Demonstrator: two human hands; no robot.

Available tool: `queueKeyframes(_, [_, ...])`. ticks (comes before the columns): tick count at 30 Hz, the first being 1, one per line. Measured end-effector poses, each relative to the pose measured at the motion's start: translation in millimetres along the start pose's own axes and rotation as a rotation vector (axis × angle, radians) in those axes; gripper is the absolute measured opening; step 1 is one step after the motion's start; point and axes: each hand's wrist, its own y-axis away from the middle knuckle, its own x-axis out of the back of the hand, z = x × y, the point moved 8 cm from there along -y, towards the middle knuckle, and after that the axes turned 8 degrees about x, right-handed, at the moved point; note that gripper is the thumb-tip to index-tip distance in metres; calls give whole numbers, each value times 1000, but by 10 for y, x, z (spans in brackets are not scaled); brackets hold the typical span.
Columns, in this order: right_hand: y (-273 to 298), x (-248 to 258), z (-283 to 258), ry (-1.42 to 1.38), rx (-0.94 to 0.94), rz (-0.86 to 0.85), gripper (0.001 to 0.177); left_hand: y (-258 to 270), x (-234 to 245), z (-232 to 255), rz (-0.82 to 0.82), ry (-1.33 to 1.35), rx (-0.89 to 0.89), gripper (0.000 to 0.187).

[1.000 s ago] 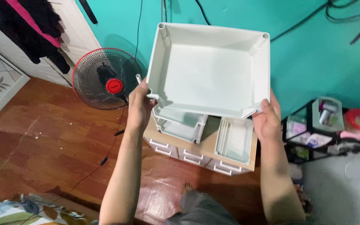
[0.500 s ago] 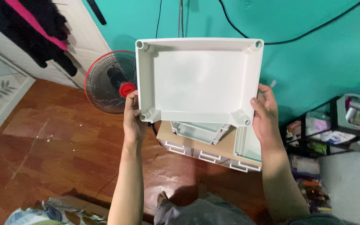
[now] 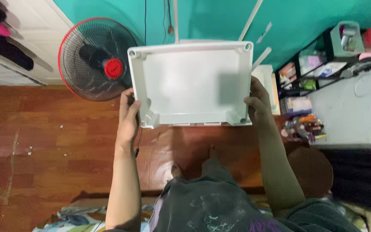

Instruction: The person assembles a white plastic storage unit by inserting vertical poles into the corners of stacked trays. They handle the trays and poles by hand, aligning and pressing components together to form a multi-tiered structure.

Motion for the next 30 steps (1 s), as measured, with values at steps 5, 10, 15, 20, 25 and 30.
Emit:
queueKeyframes(5, [427, 71, 389, 75, -134, 91, 65, 172, 190, -394, -27, -96, 111, 40])
queueKeyframes(10, [679, 221, 779, 540, -363, 144, 56, 301, 158, -612, -57, -68, 145, 52])
queueKeyframes(15, [847, 322, 1035, 365, -357, 116, 72, 307, 245, -874, -22, 48, 276, 62])
queueKeyframes(20, [926, 329, 993, 248, -287, 63, 77, 393, 320, -1206, -116, 213, 497, 65])
queueKeyframes(25, [1084, 47, 667, 477, 10, -161, 101, 402, 500, -1684, -56, -9, 742, 75])
queueKeyframes(30, [1054, 297, 652, 499, 66, -10, 68, 428, 418, -1968, -133, -293, 775, 74])
